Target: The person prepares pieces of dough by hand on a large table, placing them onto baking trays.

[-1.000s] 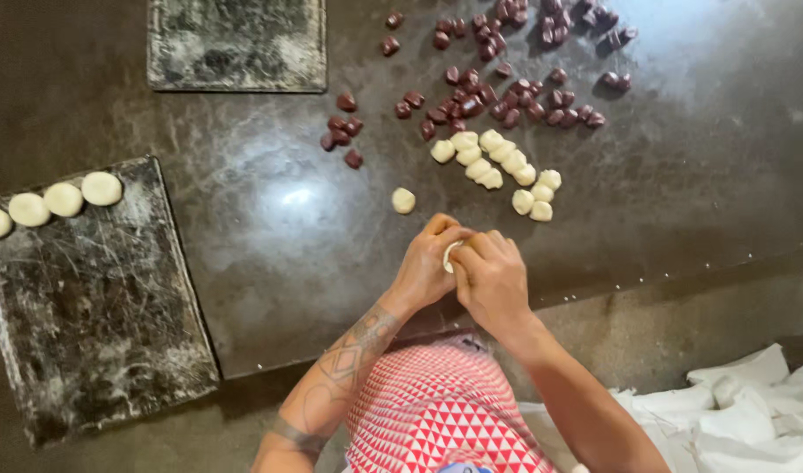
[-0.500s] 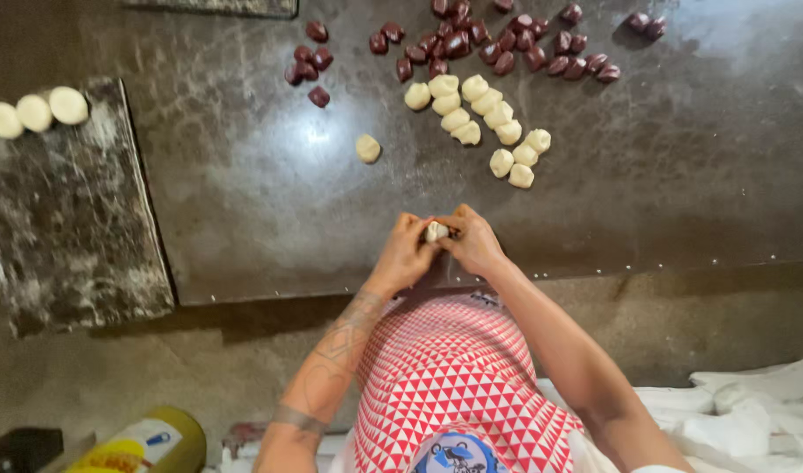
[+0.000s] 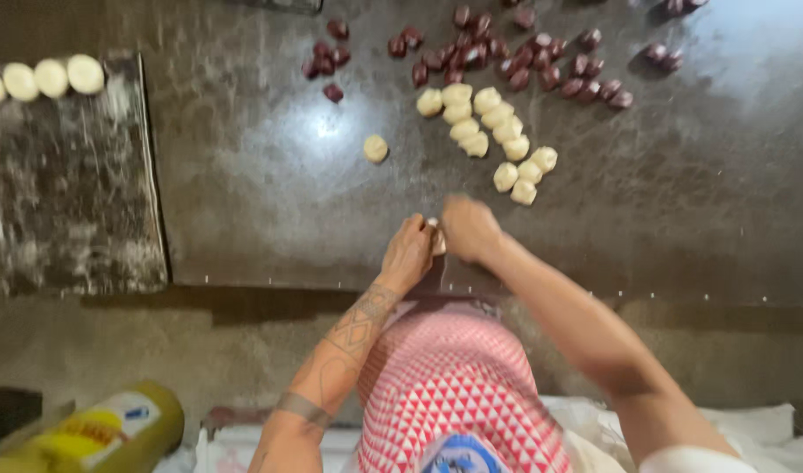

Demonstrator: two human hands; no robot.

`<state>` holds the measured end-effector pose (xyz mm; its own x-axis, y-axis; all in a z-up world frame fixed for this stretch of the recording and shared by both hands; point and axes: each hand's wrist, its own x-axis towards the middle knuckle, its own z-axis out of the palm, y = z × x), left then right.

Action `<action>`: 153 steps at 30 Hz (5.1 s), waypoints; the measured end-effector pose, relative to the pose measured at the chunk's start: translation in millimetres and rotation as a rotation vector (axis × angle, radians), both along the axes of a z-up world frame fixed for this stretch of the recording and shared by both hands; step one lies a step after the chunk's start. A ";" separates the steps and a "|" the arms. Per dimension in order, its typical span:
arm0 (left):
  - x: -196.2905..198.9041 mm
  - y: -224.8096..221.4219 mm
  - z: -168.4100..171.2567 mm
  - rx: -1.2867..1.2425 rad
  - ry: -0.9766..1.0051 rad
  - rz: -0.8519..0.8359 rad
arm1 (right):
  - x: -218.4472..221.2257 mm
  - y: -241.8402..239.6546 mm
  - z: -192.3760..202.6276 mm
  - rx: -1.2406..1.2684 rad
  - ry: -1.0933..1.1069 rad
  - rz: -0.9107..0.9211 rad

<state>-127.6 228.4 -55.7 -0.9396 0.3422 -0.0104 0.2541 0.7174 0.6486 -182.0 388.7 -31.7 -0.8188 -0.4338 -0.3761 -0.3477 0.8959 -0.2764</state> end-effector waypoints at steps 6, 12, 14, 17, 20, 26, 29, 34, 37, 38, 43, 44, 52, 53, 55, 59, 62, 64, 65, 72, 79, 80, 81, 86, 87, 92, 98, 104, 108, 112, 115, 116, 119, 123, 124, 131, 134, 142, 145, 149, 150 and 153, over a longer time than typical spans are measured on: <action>75.3 -44.6 1.5 0.465 -0.231 0.333 | -14.6 -49.9 25.7 -0.653 0.613 -0.385; 47.0 -27.9 -16.6 0.396 -0.102 0.394 | -9.3 -57.2 -23.4 -0.568 0.339 -0.175; 18.1 -5.7 -18.1 0.385 -0.043 0.209 | -0.2 -42.6 -42.9 -1.031 0.232 -0.546; 1.9 -1.8 3.8 0.189 -0.034 0.207 | 20.6 -14.3 -48.7 -0.902 0.398 -0.722; -1.9 -23.8 20.6 0.275 0.004 -0.019 | 55.4 4.0 -52.6 -0.653 0.467 -0.724; -57.4 -167.1 36.7 0.461 -0.475 0.128 | 86.2 -13.7 -64.8 -0.293 0.594 -0.560; -141.6 -285.6 39.8 -0.102 0.357 0.043 | 84.6 -22.1 -66.3 -0.152 0.621 -0.583; -247.9 -418.1 24.8 -0.062 0.364 0.699 | 81.2 -26.7 -63.3 -0.143 0.605 -0.608; -257.6 -436.0 -8.3 -0.485 0.085 0.563 | 79.5 -28.6 -63.6 -0.106 0.608 -0.610; -260.0 -438.0 -16.3 -0.478 0.078 0.562 | 78.2 -28.3 -63.8 -0.096 0.606 -0.607; -268.7 -449.5 -14.8 -0.415 -0.215 0.568 | 81.1 -28.6 -62.8 -0.120 0.605 -0.612; -273.4 -451.1 -6.2 -0.418 -0.213 0.575 | 81.4 -29.7 -62.8 -0.127 0.605 -0.607; -190.1 -270.3 154.5 0.312 -0.291 -0.380 | 80.3 -26.9 -62.1 -0.130 0.587 -0.629; -148.4 -228.4 178.9 0.466 -0.450 -0.701 | 81.1 -26.7 -61.6 -0.113 0.593 -0.656; -84.1 -150.9 223.9 0.592 -0.591 -1.026 | 79.7 -25.7 -61.0 -0.102 0.567 -0.636; -37.6 -75.9 239.0 0.658 -0.537 -1.002 | 79.5 -23.4 -60.9 -0.120 0.593 -0.646; -16.2 -41.1 226.2 0.663 -0.517 -0.923 | 81.3 -22.7 -56.8 -0.138 0.600 -0.651; -6.6 -23.7 220.5 0.659 -0.509 -0.892 | 81.7 -21.2 -50.7 -0.178 0.579 -0.606; -3.1 -15.0 218.0 0.655 -0.506 -0.883 | 81.5 -17.3 -46.9 -0.172 0.586 -0.631; 35.5 4.3 193.6 0.604 -0.617 -0.640 | 85.2 37.9 -24.2 -0.377 0.392 -0.419; 68.0 -6.1 173.9 0.557 -0.592 -0.124 | 98.0 85.8 -39.2 -0.521 0.402 -0.462; 82.5 -8.5 171.3 0.562 -0.593 -0.040 | 105.6 91.5 -41.6 -0.529 0.372 -0.414; 96.9 -10.6 169.6 0.571 -0.596 0.041 | 115.1 96.6 -42.3 -0.428 0.456 -0.463; 114.7 -8.7 156.2 0.583 -0.545 0.162 | 116.4 113.8 -47.1 -0.221 0.617 -0.481; 117.6 -6.5 155.4 0.582 -0.552 0.146 | 117.7 111.0 -49.7 -0.237 0.594 -0.482; 65.9 5.8 142.1 0.570 -0.473 -0.078 | 115.8 113.6 -48.4 -0.222 0.575 -0.547; 25.4 -18.0 149.0 0.553 -0.429 -0.226 | 116.0 109.3 -45.5 -0.215 0.600 -0.568; 9.6 -59.7 144.3 0.553 -0.422 -0.209 | 116.3 105.9 -39.0 -0.182 0.570 -0.556; 30.8 -75.2 133.6 0.555 -0.443 -0.111 | 114.6 105.3 -43.5 -0.168 0.583 -0.547; 51.4 -88.4 129.5 0.542 -0.445 0.045 | 114.7 105.2 -47.0 -0.228 0.618 -0.566; 50.7 -95.8 128.4 0.517 -0.421 0.146 | 107.7 100.3 -49.9 -0.227 0.693 -0.615; 54.4 -96.2 127.7 0.505 -0.432 0.162 | 109.3 99.0 -50.4 -0.228 0.684 -0.622; 59.1 -94.8 121.3 0.485 -0.440 0.210 | 80.9 82.4 -53.9 -0.484 0.693 -0.781; 35.4 -68.9 103.1 0.448 -0.434 0.206 | 32.6 92.0 -43.8 -0.341 0.614 -0.783; 41.6 -67.3 99.7 0.421 -0.443 0.220 | 33.3 91.6 -38.1 -0.328 0.455 -0.776; -13.5 39.3 64.6 0.194 -0.308 0.146 | 75.5 85.4 87.3 -0.752 0.707 -0.432; -15.4 90.5 87.5 0.504 -0.157 0.141 | 91.4 53.6 117.9 -0.728 0.709 -0.339; -44.3 98.2 105.8 0.336 -0.026 0.109 | 70.8 61.7 121.9 -0.679 0.571 -0.362; -33.8 68.4 92.6 0.337 -0.175 0.107 | 59.8 83.7 95.9 -0.887 0.313 -0.215; -10.5 32.4 73.6 0.453 -0.412 0.269 | -38.3 170.6 24.0 -0.656 0.748 -0.299; -0.3 22.2 70.8 0.452 -0.407 0.282 | -64.9 192.9 2.9 -0.448 0.719 -0.495; 25.0 -9.4 64.0 0.554 -0.472 0.345 | -114.7 241.6 -58.0 -0.006 0.937 -0.589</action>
<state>-102.6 219.0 8.4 -0.9320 0.1056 -0.3467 -0.3129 0.2483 0.9168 -296.8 630.2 -89.7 -0.8573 0.1178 0.5012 0.0590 0.9895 -0.1318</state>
